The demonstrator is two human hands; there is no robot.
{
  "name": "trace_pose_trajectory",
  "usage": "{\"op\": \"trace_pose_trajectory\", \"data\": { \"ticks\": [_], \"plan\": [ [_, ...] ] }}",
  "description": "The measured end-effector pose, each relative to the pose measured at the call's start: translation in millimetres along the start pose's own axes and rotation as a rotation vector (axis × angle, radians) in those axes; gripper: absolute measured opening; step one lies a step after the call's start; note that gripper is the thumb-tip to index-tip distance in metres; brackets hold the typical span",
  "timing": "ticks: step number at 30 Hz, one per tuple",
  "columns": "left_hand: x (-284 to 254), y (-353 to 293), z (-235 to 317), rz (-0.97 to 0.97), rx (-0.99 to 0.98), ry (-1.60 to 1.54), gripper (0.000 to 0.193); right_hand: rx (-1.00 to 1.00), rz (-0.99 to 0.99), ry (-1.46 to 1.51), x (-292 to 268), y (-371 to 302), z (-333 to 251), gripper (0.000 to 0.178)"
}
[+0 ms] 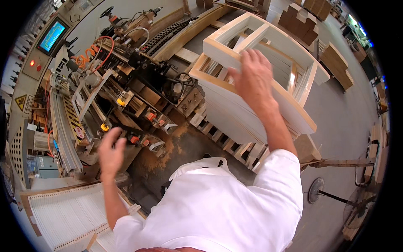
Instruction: The person repeatedly picks up rectangular wooden frames from a nearby stack and places them onto a woodworking machine. They align each frame under the machine's head and press a button to activate the tool, then remove the frame and return it to the stack. This cycle is performed continuously for multiple frames.
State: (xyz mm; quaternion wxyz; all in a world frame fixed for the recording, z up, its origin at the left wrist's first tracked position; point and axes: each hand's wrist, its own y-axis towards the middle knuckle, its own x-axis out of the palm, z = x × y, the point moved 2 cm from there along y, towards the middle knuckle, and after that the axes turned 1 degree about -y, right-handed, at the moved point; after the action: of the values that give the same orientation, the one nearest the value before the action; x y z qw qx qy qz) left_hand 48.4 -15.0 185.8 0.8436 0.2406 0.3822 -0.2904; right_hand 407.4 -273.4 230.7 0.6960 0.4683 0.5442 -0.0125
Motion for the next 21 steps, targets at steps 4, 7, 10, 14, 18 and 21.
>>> {"op": "trace_pose_trajectory", "data": {
  "ticks": [4, 7, 10, 14, 18, 21],
  "plan": [
    [117, 6, 12, -0.231, 0.012, -0.428, 0.037, 0.197, -0.21, 0.151, -11, -20, 24, 0.03],
    [148, 12, 61, -0.417, -0.009, -0.686, 0.041, 0.055, -0.125, 0.197, -15, -21, 10, 0.027],
    [165, 19, 89, -0.501, 0.013, -1.091, 0.052, -0.157, -0.068, 0.256, -16, -19, -17, 0.028],
    [148, 32, 108, -0.426, -0.2, -1.73, 0.055, -0.359, -0.127, 0.409, -5, -17, -84, 0.032],
    [122, 36, 81, -0.107, -0.416, -1.877, 0.042, -0.495, -0.33, 0.589, 9, -16, -137, 0.028],
    [107, 19, 29, 0.069, -0.448, -1.909, 0.041, -0.582, -0.629, 0.477, 19, -6, -167, 0.027]
  ]
}}
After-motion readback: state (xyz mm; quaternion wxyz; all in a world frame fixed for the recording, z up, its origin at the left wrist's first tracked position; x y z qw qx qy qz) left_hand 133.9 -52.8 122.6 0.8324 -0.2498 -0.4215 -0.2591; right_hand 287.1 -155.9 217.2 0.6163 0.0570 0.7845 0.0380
